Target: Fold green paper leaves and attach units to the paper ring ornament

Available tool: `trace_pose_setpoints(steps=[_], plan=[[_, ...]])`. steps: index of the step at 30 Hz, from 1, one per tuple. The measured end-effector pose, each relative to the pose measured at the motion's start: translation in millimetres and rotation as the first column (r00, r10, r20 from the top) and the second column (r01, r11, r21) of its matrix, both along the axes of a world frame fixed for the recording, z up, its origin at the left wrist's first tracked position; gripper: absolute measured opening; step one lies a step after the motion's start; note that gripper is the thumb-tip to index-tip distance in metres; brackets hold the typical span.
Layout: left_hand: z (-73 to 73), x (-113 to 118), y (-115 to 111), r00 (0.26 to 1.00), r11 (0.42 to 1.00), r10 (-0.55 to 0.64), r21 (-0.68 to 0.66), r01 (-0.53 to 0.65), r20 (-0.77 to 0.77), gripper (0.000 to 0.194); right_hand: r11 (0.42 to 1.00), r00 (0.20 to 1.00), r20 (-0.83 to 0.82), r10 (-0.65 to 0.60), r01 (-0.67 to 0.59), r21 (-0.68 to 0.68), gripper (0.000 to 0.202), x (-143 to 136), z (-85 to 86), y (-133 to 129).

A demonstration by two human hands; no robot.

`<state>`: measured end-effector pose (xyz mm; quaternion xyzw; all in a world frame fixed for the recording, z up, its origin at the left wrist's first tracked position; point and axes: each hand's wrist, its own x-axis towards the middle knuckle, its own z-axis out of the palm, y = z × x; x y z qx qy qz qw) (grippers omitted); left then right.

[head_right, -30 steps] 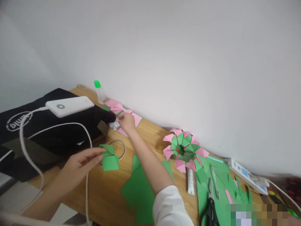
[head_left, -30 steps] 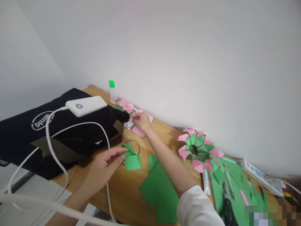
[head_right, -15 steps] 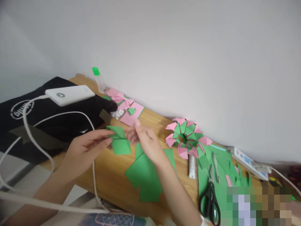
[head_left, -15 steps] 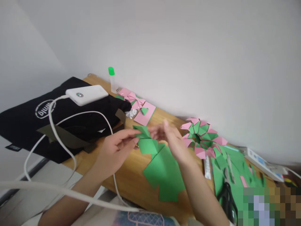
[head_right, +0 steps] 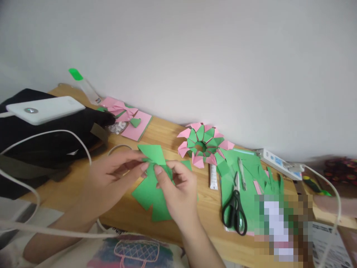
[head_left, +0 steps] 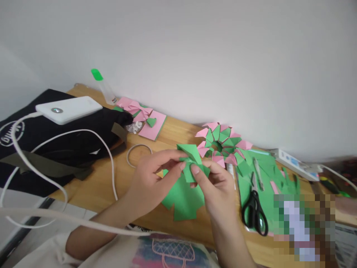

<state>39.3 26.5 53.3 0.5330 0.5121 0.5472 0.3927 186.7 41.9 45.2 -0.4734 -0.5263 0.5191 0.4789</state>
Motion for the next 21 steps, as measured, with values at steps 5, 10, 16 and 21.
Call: trace_pose_setpoints(steps=[5, 10, 16, 21], plan=[[0.2, 11.3, 1.2, 0.988, 1.0, -0.015, -0.007, 0.016, 0.157, 0.007, 0.999, 1.0, -0.02, -0.014, 0.014, -0.035, 0.014, 19.2, -3.4, -0.1], [9.4, 17.6, 17.6, 0.989, 0.978, -0.08, -0.18, 0.102, 0.126, 0.02, 0.996, 0.994, 0.063, 0.084, -0.084, -0.006, 0.017, 35.6, -6.9, -1.9], [9.9, 21.5, 31.6, 0.949, 0.894, -0.315, -0.342, 0.29, -0.017, 0.013, 0.982, 0.971, 0.149, 0.188, -0.187, -0.015, 0.02, 55.3, -8.9, -6.4], [3.9, 26.8, 28.7, 0.945, 0.894, -0.323, -0.312, 0.323, 0.052, 0.005, 0.984, 0.977, 0.118, 0.18, -0.18, -0.011, 0.021, 67.8, -10.2, -13.4]])
